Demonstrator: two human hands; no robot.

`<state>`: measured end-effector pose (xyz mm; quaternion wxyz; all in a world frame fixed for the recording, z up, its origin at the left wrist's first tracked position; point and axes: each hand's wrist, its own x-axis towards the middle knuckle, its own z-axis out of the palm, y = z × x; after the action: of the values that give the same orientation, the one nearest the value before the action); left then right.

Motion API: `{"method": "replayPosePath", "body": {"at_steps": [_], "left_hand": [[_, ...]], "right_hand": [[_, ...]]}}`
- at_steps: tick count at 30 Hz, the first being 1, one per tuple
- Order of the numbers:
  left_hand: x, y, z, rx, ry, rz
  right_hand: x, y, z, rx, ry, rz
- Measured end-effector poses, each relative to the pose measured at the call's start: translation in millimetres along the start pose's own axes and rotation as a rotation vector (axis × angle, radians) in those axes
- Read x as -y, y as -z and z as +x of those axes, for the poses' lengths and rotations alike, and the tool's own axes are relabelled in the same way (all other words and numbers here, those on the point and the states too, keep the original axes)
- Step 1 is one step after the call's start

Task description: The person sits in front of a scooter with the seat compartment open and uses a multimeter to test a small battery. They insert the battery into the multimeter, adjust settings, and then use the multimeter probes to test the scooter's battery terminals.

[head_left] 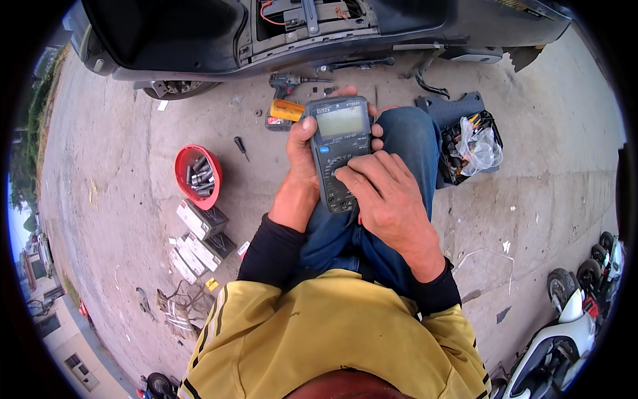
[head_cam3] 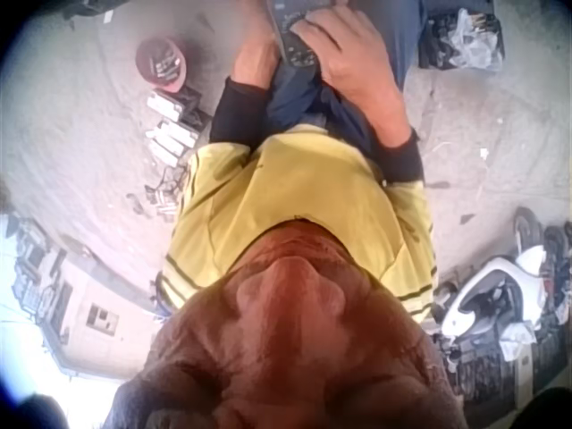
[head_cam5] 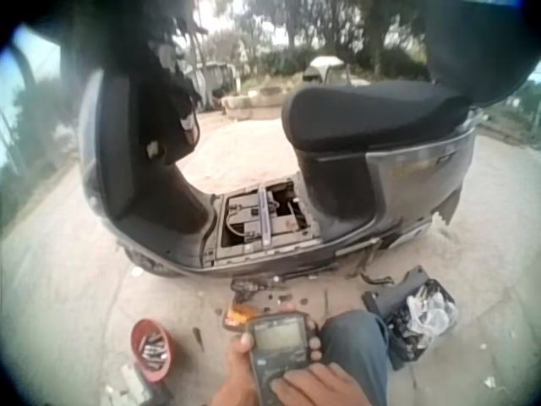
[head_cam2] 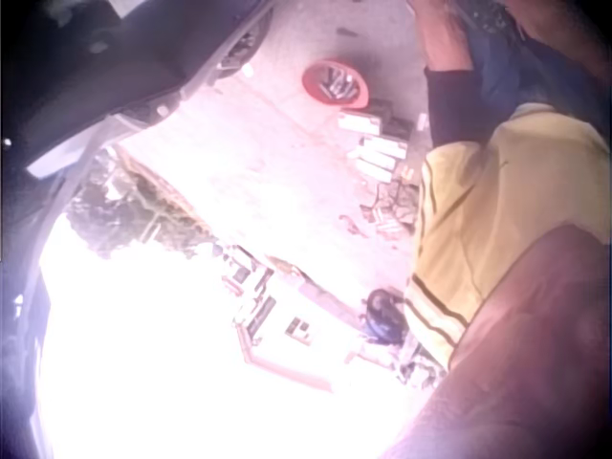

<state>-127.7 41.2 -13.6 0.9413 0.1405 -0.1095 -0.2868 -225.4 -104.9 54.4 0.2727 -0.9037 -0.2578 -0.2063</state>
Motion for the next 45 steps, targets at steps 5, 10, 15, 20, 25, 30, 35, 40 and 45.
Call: {"method": "replayPosePath", "body": {"at_steps": [5,10,15,20,25,30,35,40,45], "left_hand": [[2.3,1.0,-1.5,0.002,0.001,-0.035],[0.3,0.4,-3.0,-0.025,0.005,-0.034],[1.0,0.5,-1.3,-0.014,0.007,0.006],[1.7,-1.1,-1.2,-0.037,-0.008,0.024],[1.6,1.6,-2.8,-0.018,-0.02,-0.025],[2.7,1.0,-2.4,-0.027,-0.025,-0.034],[2.6,2.3,-1.9,-0.02,-0.028,-0.041],[1.8,-1.8,-2.4,-0.03,-0.034,-0.019],[0.9,-1.7,-1.2,-0.029,-0.033,0.016]], "right_hand": [[1.2,-10.8,-1.8,-0.091,-0.059,-0.04],[7.5,-13.5,-1.3,-0.143,-0.126,-0.062],[11.8,-29.8,-5.7,-0.267,-0.165,-0.085],[17.2,-38.9,-3.7,-0.353,-0.23,-0.064],[11.4,-31.2,-6.6,-0.311,-0.192,0.005],[15.6,-30.2,-7.4,-0.308,-0.219,-0.003],[17.4,-25.1,-7.5,-0.276,-0.25,-0.161],[13.3,-30.8,-2.4,-0.287,-0.227,-0.201],[15.3,-33.9,0.6,-0.277,-0.254,-0.187]]}}
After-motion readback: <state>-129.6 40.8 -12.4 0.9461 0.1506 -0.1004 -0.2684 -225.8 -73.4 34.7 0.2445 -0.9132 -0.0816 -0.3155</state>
